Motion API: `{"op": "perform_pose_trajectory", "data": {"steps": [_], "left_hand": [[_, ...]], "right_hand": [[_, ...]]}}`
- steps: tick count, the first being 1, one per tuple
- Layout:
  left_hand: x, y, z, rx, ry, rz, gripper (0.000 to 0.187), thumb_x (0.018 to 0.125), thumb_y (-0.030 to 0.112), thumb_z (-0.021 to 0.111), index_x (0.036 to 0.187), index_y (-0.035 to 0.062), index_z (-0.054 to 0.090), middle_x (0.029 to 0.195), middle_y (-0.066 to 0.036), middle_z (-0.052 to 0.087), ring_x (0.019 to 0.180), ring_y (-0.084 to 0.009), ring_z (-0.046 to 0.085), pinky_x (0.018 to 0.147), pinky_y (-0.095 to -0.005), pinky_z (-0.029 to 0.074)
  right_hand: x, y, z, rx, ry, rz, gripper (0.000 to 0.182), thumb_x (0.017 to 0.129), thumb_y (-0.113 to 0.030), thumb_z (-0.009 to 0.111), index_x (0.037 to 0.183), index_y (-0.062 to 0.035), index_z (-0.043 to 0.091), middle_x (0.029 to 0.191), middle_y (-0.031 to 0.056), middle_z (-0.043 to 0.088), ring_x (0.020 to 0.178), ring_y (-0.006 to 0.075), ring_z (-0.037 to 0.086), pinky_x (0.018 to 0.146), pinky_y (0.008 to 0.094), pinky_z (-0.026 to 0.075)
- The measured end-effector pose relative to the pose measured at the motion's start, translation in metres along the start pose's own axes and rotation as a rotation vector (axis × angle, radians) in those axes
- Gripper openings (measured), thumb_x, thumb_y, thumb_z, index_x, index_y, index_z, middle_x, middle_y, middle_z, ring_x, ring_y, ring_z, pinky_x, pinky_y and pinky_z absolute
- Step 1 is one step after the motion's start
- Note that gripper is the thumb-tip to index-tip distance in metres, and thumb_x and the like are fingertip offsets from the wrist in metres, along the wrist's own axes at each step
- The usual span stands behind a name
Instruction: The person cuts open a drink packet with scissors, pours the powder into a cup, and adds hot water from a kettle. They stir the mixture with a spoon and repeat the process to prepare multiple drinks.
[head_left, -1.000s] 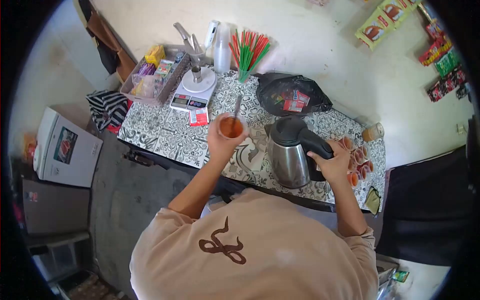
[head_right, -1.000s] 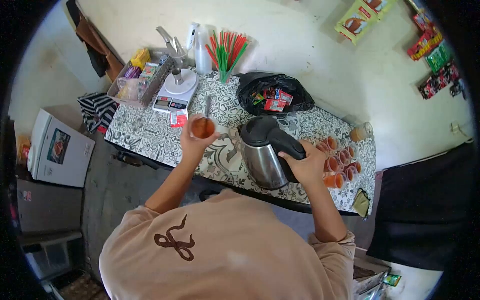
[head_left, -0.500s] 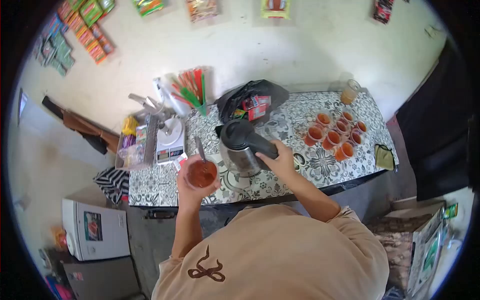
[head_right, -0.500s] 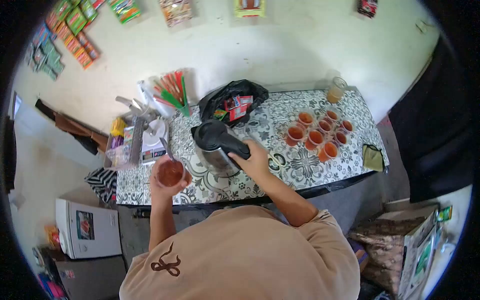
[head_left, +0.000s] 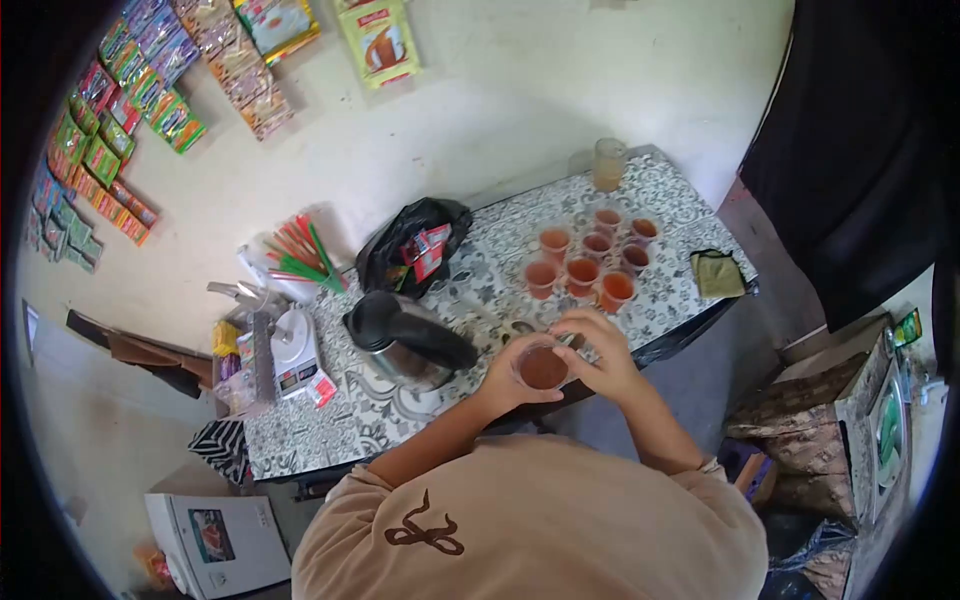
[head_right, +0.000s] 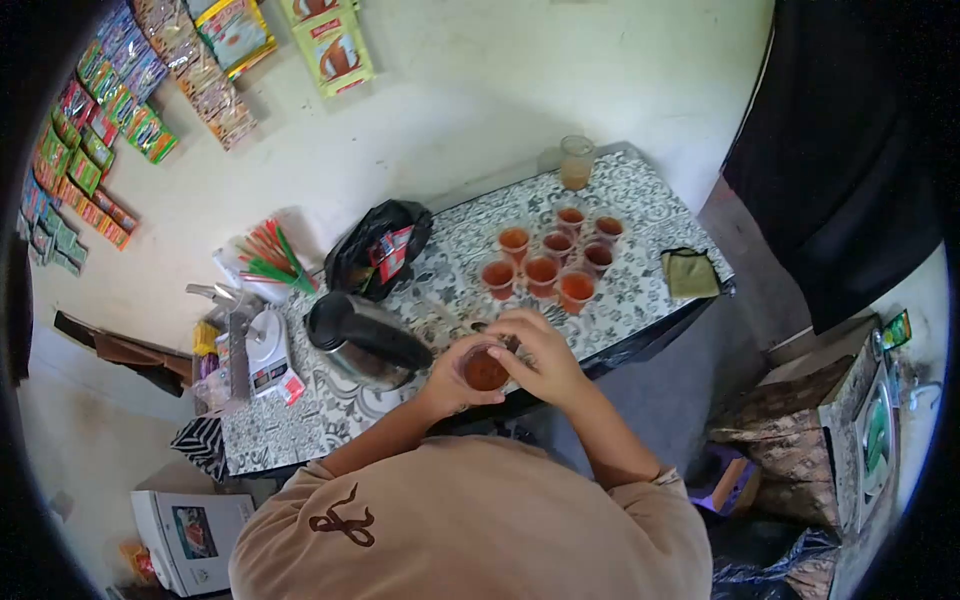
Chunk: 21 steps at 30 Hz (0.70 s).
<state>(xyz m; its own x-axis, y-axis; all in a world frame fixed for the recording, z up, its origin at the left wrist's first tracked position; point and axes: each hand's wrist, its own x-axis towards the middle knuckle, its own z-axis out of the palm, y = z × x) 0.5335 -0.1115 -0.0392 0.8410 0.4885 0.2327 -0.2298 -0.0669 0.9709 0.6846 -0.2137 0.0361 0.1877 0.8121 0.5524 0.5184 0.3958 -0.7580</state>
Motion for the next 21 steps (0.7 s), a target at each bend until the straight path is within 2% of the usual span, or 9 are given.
{"op": "perform_pose_trajectory", "data": {"steps": [2,4,6,7,8,9,13,16,21], "left_hand": [[0.018,-0.010,0.021,-0.120,0.072,-0.063,0.071,0.056,0.000,0.081,0.117,0.0059,0.047,0.112,-0.006,0.052,0.106,-0.0178,0.050,0.092,-0.0319,0.040],[0.036,-0.019,0.034,-0.141,0.125,-0.109,0.069,0.057,-0.002,0.080,0.117,0.0057,0.047,0.110,-0.005,0.054,0.104,-0.0174,0.052,0.091,-0.0323,0.041],[0.052,-0.060,0.034,0.110,0.226,0.008,0.066,0.053,0.003,0.081,0.112,0.0037,0.050,0.102,-0.006,0.058,0.098,-0.0169,0.054,0.086,-0.0317,0.043],[0.060,-0.068,0.035,0.239,0.264,0.070,0.066,0.052,0.005,0.082,0.111,0.0032,0.051,0.101,-0.007,0.059,0.097,-0.0172,0.055,0.085,-0.0316,0.044],[0.065,-0.076,0.035,0.370,0.299,0.130,0.065,0.051,0.006,0.082,0.110,0.0027,0.052,0.100,-0.007,0.059,0.096,-0.0176,0.056,0.084,-0.0315,0.044],[0.071,-0.075,0.037,0.212,0.288,0.089,0.065,0.050,0.011,0.082,0.108,0.0024,0.053,0.098,-0.010,0.060,0.093,-0.0213,0.058,0.082,-0.0326,0.044],[0.085,-0.102,0.046,0.318,0.466,0.178,0.061,0.054,0.011,0.081,0.107,0.0023,0.054,0.097,-0.011,0.060,0.091,-0.0241,0.059,0.081,-0.0340,0.045],[0.090,-0.109,0.052,0.320,0.537,0.139,0.060,0.055,0.013,0.082,0.107,0.0018,0.053,0.097,-0.011,0.060,0.091,-0.0239,0.059,0.080,-0.0343,0.045],[0.098,-0.090,0.057,0.329,0.573,0.107,0.059,0.057,0.020,0.083,0.105,0.0014,0.054,0.095,-0.011,0.060,0.091,-0.0240,0.059,0.081,-0.0345,0.044]], "right_hand": [[-0.012,0.022,-0.013,0.058,-0.006,0.079,0.016,0.081,-0.007,0.059,0.096,-0.0026,0.061,0.101,0.0129,0.054,0.087,0.0260,0.055,0.075,0.0311,0.044],[-0.013,0.023,-0.027,-0.023,-0.037,0.069,0.014,0.079,0.000,0.056,0.092,-0.0021,0.061,0.091,0.0111,0.059,0.081,0.0264,0.056,0.071,0.0311,0.045],[-0.017,0.033,-0.036,-0.087,-0.101,0.097,0.018,0.076,0.003,0.056,0.092,-0.0023,0.061,0.085,0.0102,0.061,0.078,0.0270,0.057,0.071,0.0323,0.046],[-0.016,0.034,-0.039,-0.126,-0.095,0.069,0.024,0.070,0.006,0.057,0.092,-0.0028,0.061,0.079,0.0088,0.062,0.076,0.0273,0.057,0.070,0.0336,0.046],[-0.017,0.039,-0.041,-0.135,-0.091,0.024,0.026,0.069,0.007,0.056,0.092,-0.0030,0.062,0.079,0.0089,0.062,0.076,0.0261,0.057,0.068,0.0325,0.047],[-0.018,0.044,-0.042,-0.144,-0.086,-0.020,0.028,0.068,0.008,0.056,0.093,-0.0032,0.062,0.080,0.0089,0.063,0.075,0.0249,0.057,0.067,0.0313,0.047],[-0.020,0.053,-0.049,-0.203,-0.009,-0.196,0.035,0.062,0.012,0.056,0.092,-0.0032,0.063,0.082,0.0092,0.064,0.073,0.0239,0.058,0.063,0.0302,0.048],[-0.026,0.060,-0.053,-0.210,0.027,-0.198,0.035,0.060,0.012,0.056,0.091,-0.0034,0.063,0.083,0.0094,0.064,0.072,0.0247,0.057,0.062,0.0301,0.048],[-0.030,0.069,-0.054,-0.253,0.148,-0.255,0.024,0.061,0.004,0.063,0.084,-0.0031,0.064,0.083,0.0087,0.064,0.072,0.0254,0.056,0.062,0.0306,0.048]]}}
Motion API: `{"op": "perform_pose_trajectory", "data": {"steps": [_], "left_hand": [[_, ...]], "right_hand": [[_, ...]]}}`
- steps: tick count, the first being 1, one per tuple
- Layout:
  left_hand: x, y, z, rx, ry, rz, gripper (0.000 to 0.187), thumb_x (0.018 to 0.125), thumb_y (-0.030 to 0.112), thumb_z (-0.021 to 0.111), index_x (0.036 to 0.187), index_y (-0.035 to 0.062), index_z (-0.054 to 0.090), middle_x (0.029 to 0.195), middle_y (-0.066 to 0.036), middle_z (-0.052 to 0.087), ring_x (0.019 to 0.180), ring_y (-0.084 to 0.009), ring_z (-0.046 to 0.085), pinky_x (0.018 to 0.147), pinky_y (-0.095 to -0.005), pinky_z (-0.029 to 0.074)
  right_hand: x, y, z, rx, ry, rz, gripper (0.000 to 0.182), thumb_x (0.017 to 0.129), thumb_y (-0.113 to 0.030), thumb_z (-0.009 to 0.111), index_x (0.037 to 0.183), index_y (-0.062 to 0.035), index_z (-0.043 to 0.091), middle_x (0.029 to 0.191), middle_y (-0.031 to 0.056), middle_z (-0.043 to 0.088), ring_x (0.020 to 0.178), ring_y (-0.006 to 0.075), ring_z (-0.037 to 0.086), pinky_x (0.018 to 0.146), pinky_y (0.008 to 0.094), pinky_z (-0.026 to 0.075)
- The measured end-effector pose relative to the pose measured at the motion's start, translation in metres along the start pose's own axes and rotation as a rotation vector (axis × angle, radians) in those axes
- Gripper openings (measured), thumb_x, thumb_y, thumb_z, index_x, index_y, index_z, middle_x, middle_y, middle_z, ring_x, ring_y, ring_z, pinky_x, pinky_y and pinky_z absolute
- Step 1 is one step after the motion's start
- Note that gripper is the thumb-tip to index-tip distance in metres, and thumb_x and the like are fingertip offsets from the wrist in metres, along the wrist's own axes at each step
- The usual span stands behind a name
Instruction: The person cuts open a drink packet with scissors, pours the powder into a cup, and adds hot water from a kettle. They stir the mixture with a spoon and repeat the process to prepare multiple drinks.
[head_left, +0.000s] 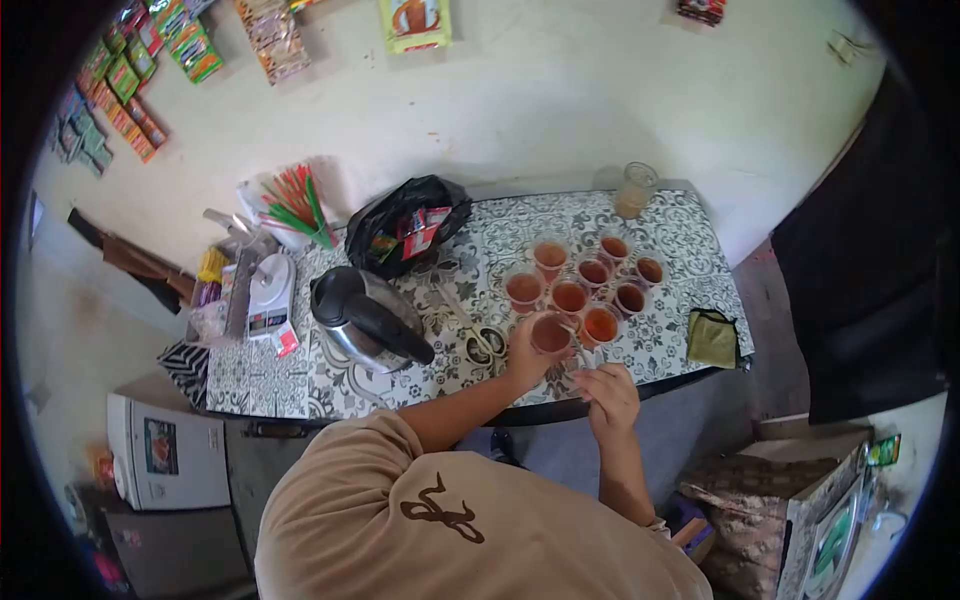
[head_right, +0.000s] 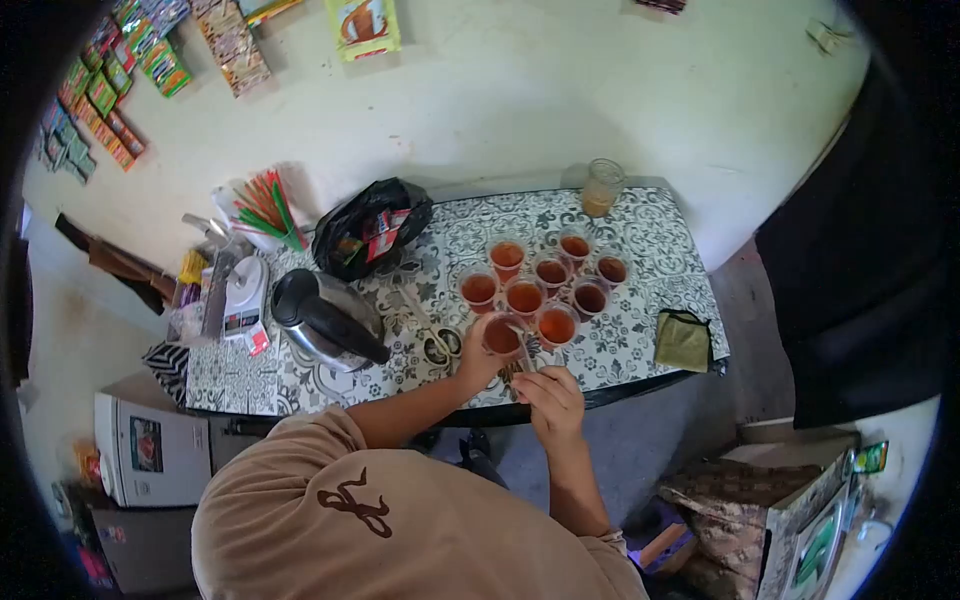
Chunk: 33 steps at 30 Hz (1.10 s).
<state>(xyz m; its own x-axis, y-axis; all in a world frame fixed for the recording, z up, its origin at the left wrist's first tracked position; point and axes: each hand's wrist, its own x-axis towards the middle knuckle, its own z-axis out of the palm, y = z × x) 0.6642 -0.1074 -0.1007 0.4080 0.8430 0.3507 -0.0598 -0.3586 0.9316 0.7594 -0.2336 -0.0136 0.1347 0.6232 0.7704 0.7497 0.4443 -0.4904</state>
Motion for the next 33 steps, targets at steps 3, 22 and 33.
{"op": "perform_pose_trajectory", "data": {"steps": [3,22,33], "left_hand": [[0.003,0.008,0.003,-0.185,0.031,-0.062,0.055,0.060,0.024,0.081,0.102,0.0008,0.055,0.094,-0.011,0.060,0.091,-0.0247,0.058,0.081,-0.0350,0.044],[-0.053,0.002,-0.044,0.359,-0.010,-0.110,0.102,0.058,0.023,0.082,0.135,0.0036,0.017,0.114,-0.014,0.042,0.106,-0.0283,0.042,0.093,-0.0379,0.036],[-0.101,0.036,-0.189,0.143,-0.224,0.036,0.034,0.074,0.009,0.070,0.104,0.0032,0.055,0.085,-0.007,0.058,0.076,-0.0194,0.058,0.073,-0.0317,0.047]], "right_hand": [[-0.004,-0.004,-0.004,0.000,0.057,-0.069,0.019,0.062,0.000,0.064,0.081,-0.0025,0.063,0.080,0.0091,0.064,0.070,0.0257,0.055,0.060,0.0305,0.046],[-0.036,0.012,0.003,-0.084,-0.172,-0.249,0.030,0.058,-0.007,0.069,0.087,-0.0102,0.062,0.083,0.0055,0.062,0.071,0.0241,0.054,0.056,0.0312,0.043],[-0.024,0.005,0.039,-0.140,-0.074,0.007,0.020,0.076,0.007,0.049,0.093,-0.0005,0.057,0.083,0.0132,0.060,0.071,0.0298,0.054,0.064,0.0362,0.044]]}}
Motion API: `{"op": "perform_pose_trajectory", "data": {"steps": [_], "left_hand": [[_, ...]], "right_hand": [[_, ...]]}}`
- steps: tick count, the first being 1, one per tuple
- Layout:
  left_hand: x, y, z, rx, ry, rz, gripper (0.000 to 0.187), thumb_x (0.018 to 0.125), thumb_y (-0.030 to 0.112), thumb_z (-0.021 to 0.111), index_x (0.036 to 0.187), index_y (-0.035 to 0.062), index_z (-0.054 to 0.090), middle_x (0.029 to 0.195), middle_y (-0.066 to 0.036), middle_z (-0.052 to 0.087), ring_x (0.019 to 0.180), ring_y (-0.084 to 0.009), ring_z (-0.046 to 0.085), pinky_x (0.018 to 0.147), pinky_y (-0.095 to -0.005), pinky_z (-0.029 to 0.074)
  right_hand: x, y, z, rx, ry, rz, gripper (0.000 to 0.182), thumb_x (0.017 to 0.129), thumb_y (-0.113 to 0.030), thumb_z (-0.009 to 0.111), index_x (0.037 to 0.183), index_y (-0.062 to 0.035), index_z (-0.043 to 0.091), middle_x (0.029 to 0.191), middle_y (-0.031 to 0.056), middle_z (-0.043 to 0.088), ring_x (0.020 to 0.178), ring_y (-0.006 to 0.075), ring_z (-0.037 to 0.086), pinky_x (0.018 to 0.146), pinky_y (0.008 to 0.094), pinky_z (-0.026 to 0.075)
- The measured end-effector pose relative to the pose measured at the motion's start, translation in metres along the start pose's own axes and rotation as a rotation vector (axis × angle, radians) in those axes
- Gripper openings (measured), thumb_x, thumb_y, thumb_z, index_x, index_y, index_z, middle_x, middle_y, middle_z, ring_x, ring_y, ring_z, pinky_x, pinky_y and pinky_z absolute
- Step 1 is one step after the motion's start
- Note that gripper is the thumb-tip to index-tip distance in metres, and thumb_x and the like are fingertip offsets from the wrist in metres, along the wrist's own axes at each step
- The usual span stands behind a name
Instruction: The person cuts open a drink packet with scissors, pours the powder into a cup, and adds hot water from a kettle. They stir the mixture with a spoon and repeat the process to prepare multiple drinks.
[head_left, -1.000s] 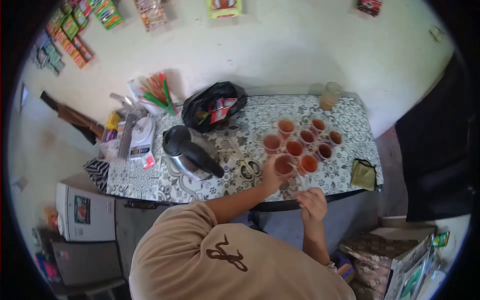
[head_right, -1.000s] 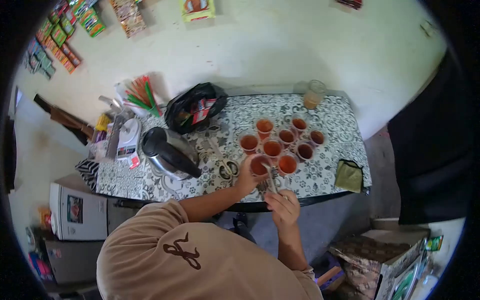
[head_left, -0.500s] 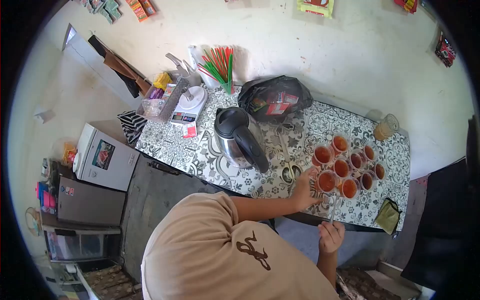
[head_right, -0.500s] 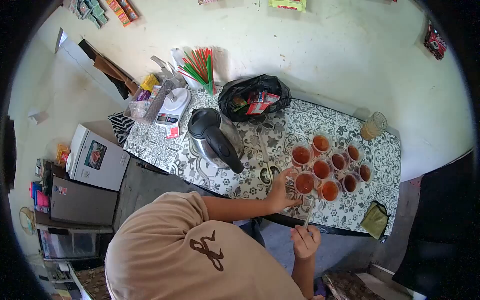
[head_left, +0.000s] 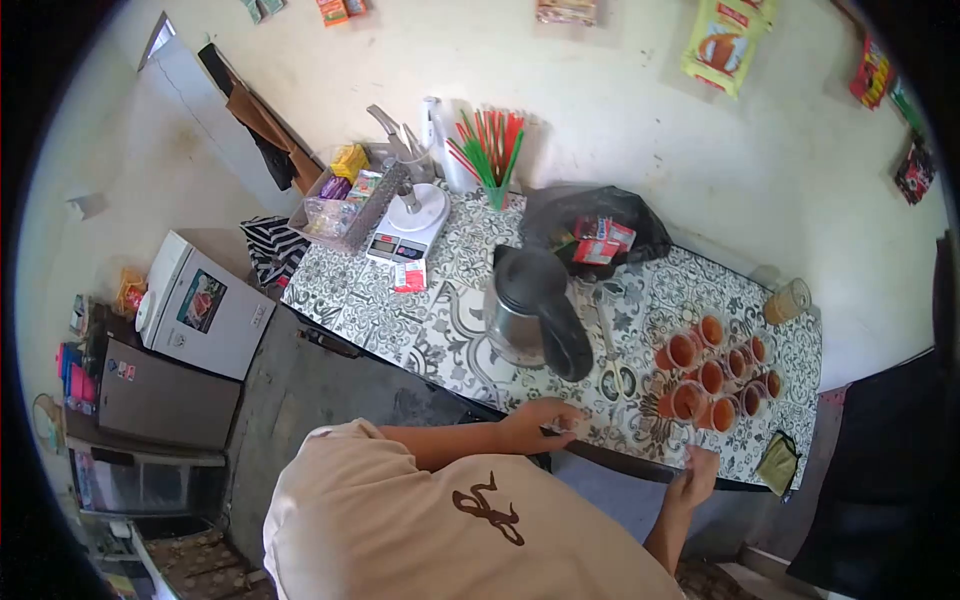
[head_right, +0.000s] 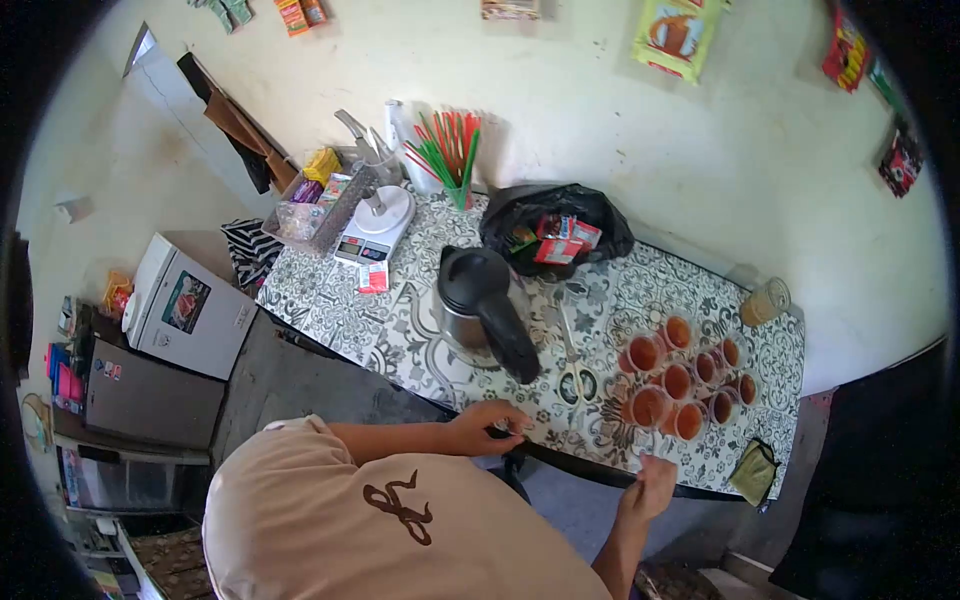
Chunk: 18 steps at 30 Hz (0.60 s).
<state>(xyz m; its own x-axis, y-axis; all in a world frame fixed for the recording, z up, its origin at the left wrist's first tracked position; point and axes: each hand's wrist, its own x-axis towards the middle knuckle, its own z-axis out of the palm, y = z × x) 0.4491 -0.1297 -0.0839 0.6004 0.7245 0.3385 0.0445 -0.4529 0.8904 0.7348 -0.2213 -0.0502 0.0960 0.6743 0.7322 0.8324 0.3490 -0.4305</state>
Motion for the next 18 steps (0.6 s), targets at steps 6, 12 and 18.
{"op": "perform_pose_trajectory", "data": {"steps": [6,12,18], "left_hand": [[-0.027,-0.017,-0.128,0.083,0.460,0.057,0.024,0.070,0.000,0.066,0.093,0.0050,0.058,0.080,-0.006,0.059,0.078,-0.0188,0.057,0.072,-0.0290,0.044],[-0.058,-0.061,-0.280,0.194,0.834,-0.019,0.015,0.078,-0.002,0.059,0.092,0.0023,0.055,0.086,-0.004,0.056,0.080,-0.0115,0.052,0.075,-0.0252,0.041],[-0.047,-0.092,-0.371,0.250,0.859,-0.031,0.019,0.075,0.000,0.062,0.093,0.0032,0.057,0.087,-0.005,0.058,0.074,-0.0131,0.053,0.070,-0.0268,0.043]], "right_hand": [[0.030,0.010,0.050,-0.152,0.110,0.456,0.016,0.091,-0.005,0.045,0.102,0.0013,0.056,0.092,0.0129,0.061,0.082,0.0253,0.058,0.075,0.0317,0.046],[0.063,0.020,0.049,-0.532,-0.106,0.826,0.040,0.087,-0.026,0.056,0.115,0.0010,0.049,0.113,0.0252,0.049,0.099,0.0350,0.051,0.083,0.0408,0.044],[0.120,-0.042,0.072,-1.106,0.048,0.672,0.055,0.081,-0.032,0.062,0.121,0.0022,0.045,0.114,0.0283,0.046,0.102,0.0404,0.050,0.084,0.0453,0.043]]}}
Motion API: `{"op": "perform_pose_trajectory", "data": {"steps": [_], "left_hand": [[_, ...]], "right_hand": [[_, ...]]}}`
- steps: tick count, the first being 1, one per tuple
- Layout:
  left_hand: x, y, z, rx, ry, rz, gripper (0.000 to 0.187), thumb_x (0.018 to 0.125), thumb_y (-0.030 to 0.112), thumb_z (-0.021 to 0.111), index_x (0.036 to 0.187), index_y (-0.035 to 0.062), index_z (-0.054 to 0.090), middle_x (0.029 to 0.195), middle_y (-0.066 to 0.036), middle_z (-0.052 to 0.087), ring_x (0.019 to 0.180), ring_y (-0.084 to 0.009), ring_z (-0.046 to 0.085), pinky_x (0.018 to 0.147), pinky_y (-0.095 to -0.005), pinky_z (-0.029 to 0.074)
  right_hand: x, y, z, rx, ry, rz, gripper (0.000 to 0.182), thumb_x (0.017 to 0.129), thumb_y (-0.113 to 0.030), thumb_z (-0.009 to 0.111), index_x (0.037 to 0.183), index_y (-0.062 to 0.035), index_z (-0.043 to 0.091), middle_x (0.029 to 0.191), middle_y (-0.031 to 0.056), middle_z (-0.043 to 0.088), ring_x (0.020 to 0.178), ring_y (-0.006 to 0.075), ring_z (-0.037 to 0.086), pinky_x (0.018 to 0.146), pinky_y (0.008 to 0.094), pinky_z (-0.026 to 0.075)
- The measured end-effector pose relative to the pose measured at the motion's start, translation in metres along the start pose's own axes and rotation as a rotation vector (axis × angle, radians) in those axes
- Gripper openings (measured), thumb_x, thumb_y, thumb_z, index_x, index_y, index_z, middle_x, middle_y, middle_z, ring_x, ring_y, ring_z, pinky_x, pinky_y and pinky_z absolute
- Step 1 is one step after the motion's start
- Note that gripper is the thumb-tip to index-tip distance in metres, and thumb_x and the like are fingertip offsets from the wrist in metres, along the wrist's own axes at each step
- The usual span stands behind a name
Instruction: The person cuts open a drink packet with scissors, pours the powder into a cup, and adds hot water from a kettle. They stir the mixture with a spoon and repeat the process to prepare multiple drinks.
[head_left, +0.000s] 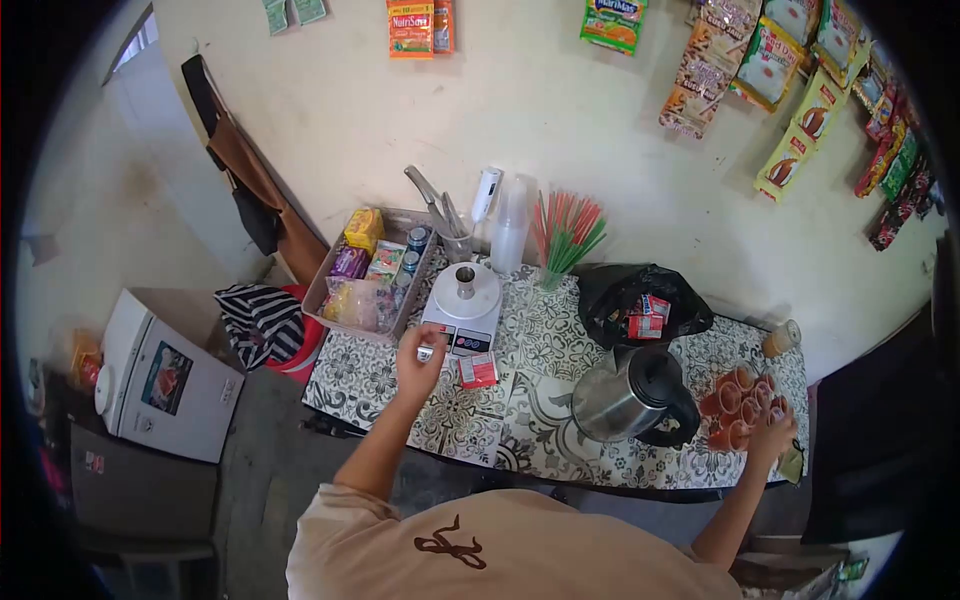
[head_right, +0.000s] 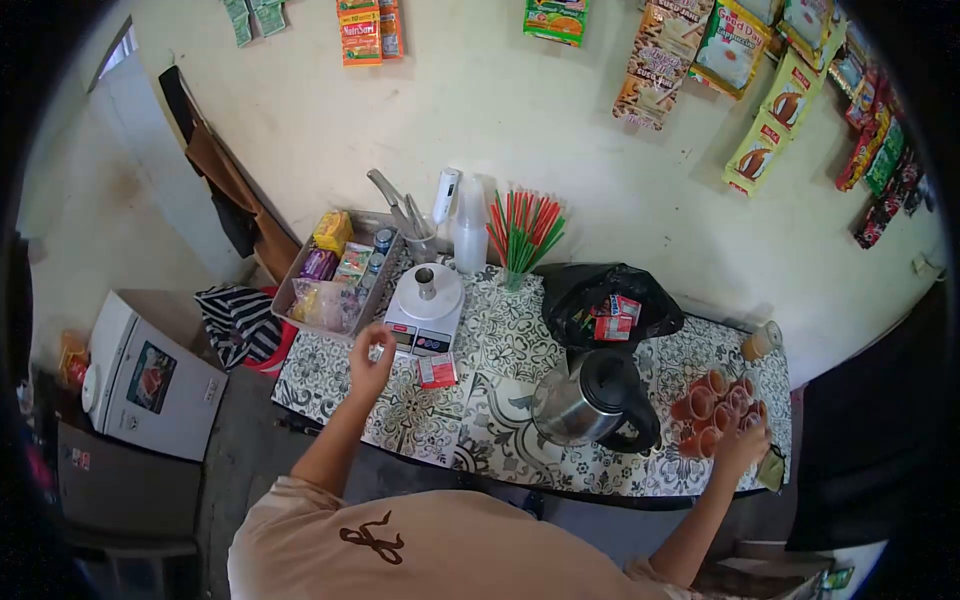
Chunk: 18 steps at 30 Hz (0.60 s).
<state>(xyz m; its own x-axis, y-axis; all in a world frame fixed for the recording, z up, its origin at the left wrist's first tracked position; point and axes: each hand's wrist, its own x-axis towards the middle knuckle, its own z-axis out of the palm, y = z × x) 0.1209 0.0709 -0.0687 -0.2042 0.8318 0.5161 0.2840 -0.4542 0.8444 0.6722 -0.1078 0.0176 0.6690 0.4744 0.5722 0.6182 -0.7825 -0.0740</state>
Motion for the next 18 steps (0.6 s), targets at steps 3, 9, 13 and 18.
{"op": "perform_pose_trajectory", "data": {"steps": [3,9,13,18], "left_hand": [[0.048,0.007,0.015,-0.030,-0.075,0.119,0.022,0.073,0.000,0.063,0.093,0.0037,0.058,0.087,-0.007,0.059,0.075,-0.0160,0.053,0.070,-0.0274,0.043],[0.079,0.056,0.066,-0.149,-0.157,0.310,0.023,0.070,0.002,0.064,0.093,0.0037,0.058,0.087,-0.009,0.059,0.080,-0.0225,0.056,0.072,-0.0311,0.044],[0.079,0.062,0.081,-0.211,-0.233,0.288,0.025,0.070,0.005,0.065,0.094,0.0046,0.058,0.090,-0.011,0.059,0.084,-0.0274,0.057,0.073,-0.0346,0.045],[0.085,0.048,0.046,-0.085,-0.260,0.330,0.025,0.070,0.010,0.066,0.094,0.0072,0.059,0.092,-0.011,0.059,0.087,-0.0308,0.057,0.075,-0.0365,0.045]], "right_hand": [[0.022,-0.101,-0.060,0.455,-0.063,-0.294,0.051,0.078,-0.028,0.067,0.117,0.0010,0.050,0.115,0.0265,0.048,0.104,0.0403,0.048,0.092,0.0448,0.037],[-0.013,-0.345,-0.147,0.621,-0.091,-1.142,0.041,0.074,-0.028,0.066,0.108,-0.0074,0.056,0.106,0.0121,0.057,0.104,0.0282,0.052,0.087,0.0463,0.038],[-0.024,-0.477,-0.095,0.427,-0.026,-1.203,0.047,0.079,-0.032,0.060,0.120,-0.0123,0.048,0.121,0.0100,0.050,0.112,0.0269,0.047,0.095,0.0559,0.027],[-0.004,-0.555,-0.064,0.122,-0.559,-1.068,0.049,0.078,-0.034,0.060,0.119,-0.0107,0.050,0.120,0.0108,0.051,0.114,0.0268,0.047,0.093,0.0596,0.028]]}}
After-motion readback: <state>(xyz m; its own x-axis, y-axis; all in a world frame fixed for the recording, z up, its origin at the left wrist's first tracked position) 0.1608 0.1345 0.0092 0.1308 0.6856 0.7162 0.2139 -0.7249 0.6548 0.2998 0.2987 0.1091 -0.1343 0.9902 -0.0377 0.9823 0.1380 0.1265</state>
